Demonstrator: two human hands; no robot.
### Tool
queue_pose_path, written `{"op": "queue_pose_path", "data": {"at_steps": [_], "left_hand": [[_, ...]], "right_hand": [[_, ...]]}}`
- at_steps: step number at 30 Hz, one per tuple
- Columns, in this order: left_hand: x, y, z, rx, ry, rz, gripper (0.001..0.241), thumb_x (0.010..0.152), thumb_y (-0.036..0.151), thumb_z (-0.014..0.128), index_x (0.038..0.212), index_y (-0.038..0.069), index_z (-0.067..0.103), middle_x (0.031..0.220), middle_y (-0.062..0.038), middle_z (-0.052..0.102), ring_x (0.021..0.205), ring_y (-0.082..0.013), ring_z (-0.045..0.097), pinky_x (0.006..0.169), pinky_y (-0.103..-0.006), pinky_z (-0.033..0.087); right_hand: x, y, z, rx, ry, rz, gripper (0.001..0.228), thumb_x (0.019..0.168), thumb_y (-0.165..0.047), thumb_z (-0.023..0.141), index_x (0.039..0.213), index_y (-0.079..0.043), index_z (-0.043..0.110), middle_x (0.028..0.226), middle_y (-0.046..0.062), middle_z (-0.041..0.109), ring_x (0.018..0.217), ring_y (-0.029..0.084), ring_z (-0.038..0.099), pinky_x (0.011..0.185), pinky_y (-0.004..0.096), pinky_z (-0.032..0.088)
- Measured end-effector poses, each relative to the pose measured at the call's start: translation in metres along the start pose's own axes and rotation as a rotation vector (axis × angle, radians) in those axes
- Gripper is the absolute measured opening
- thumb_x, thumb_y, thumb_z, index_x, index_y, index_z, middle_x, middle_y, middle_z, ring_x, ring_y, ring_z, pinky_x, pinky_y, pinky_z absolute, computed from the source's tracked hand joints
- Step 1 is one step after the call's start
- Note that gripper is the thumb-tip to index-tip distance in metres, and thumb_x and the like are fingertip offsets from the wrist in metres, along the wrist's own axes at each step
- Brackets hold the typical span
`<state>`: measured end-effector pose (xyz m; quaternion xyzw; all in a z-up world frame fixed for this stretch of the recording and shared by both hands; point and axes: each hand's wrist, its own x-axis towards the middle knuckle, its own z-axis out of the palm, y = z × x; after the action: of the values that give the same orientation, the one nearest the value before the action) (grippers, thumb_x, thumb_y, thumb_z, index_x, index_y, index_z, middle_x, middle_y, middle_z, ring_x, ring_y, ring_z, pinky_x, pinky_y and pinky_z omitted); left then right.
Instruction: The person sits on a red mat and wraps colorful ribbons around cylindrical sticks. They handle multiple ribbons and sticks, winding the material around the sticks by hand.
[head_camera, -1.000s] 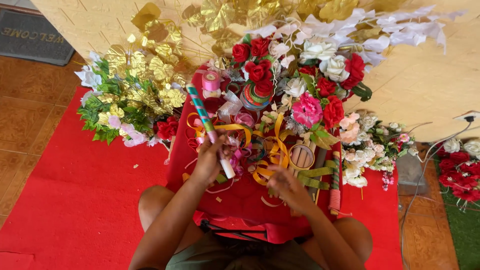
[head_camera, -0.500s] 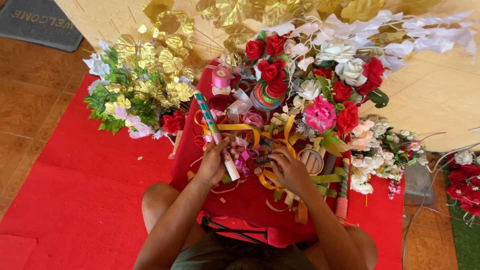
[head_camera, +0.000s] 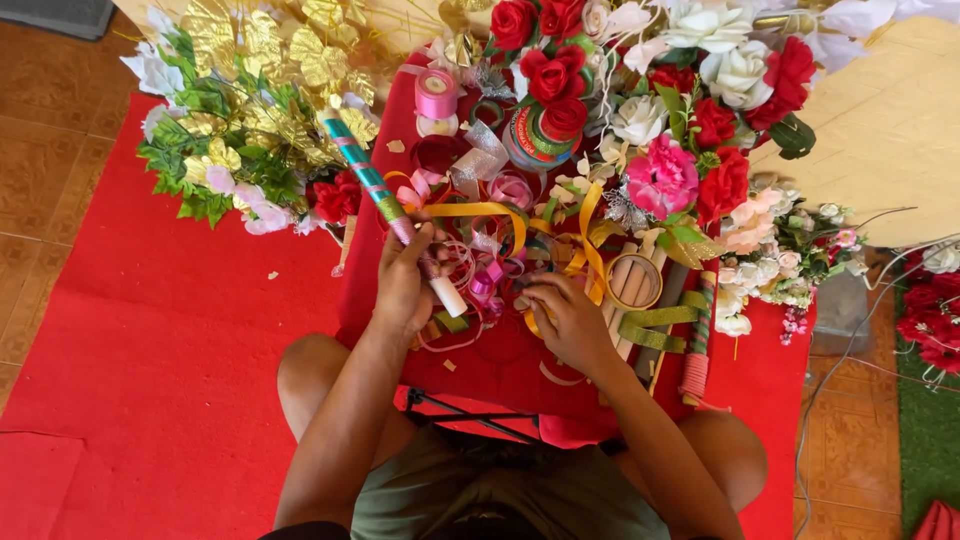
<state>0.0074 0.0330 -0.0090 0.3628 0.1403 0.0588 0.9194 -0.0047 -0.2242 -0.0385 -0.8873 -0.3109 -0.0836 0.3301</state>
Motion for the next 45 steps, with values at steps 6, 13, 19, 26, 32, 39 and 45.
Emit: {"op": "queue_pose_path", "data": {"at_steps": [6,13,19,26,32,39,45], "left_hand": [[-0.009,-0.002,0.009,0.050,-0.031,-0.018,0.019,0.104,0.009,0.055,0.121,0.006,0.050,0.089,-0.008,0.061,0.068,-0.0153,0.061,0.054,-0.0283,0.054],[0.009,-0.015,0.012,0.038,0.047,0.055,0.018,0.103,0.007,0.054,0.120,0.005,0.051,0.086,-0.007,0.059,0.065,-0.0145,0.061,0.050,-0.0271,0.053],[0.020,-0.024,0.016,0.043,0.087,0.119,0.022,0.100,0.004,0.055,0.122,0.004,0.050,0.080,-0.007,0.058,0.060,-0.0146,0.060,0.045,-0.0259,0.052],[0.018,-0.016,0.013,0.036,0.061,0.108,0.022,0.100,0.003,0.055,0.121,0.003,0.050,0.078,-0.009,0.057,0.058,-0.0158,0.059,0.043,-0.0274,0.051],[0.012,-0.005,0.017,-0.009,0.044,0.138,0.019,0.102,0.005,0.054,0.120,0.002,0.050,0.083,-0.010,0.059,0.063,-0.0161,0.060,0.046,-0.0273,0.054],[0.001,0.000,0.022,-0.135,-0.064,0.115,0.025,0.098,0.003,0.059,0.122,0.002,0.052,0.088,-0.010,0.063,0.065,-0.0136,0.063,0.049,-0.0282,0.059],[-0.010,0.000,0.022,-0.162,-0.195,0.136,0.027,0.098,0.002,0.062,0.123,0.002,0.053,0.090,-0.012,0.064,0.063,-0.0133,0.060,0.050,-0.0287,0.057]], "right_hand": [[0.024,-0.017,0.008,-0.163,0.019,-0.015,0.018,0.102,-0.019,0.063,0.108,-0.005,0.073,0.122,0.016,0.062,0.115,0.037,0.058,0.094,0.049,0.052],[0.030,-0.019,0.023,-0.186,-0.010,-0.024,0.017,0.099,-0.016,0.065,0.113,-0.009,0.072,0.110,0.010,0.065,0.100,0.030,0.066,0.080,0.041,0.057],[0.061,-0.045,0.013,-0.101,-0.230,0.219,0.030,0.097,-0.008,0.057,0.125,-0.007,0.068,0.110,0.020,0.070,0.098,0.038,0.071,0.077,0.045,0.060],[0.071,-0.051,0.010,-0.209,-0.192,0.253,0.026,0.095,-0.013,0.063,0.116,-0.005,0.076,0.102,0.015,0.074,0.090,0.031,0.074,0.069,0.034,0.062],[0.083,-0.060,-0.041,-0.239,0.047,0.075,0.016,0.097,-0.012,0.068,0.105,-0.008,0.081,0.076,0.009,0.073,0.067,0.023,0.071,0.054,0.029,0.056],[0.076,-0.061,-0.109,0.091,0.385,-0.146,0.021,0.097,0.004,0.066,0.116,0.001,0.074,0.105,0.022,0.072,0.066,0.027,0.066,0.052,0.034,0.052],[0.058,-0.090,-0.129,0.158,0.602,-0.286,0.030,0.102,0.002,0.059,0.127,0.019,0.059,0.122,0.033,0.058,0.064,0.029,0.065,0.058,0.039,0.057]]}}
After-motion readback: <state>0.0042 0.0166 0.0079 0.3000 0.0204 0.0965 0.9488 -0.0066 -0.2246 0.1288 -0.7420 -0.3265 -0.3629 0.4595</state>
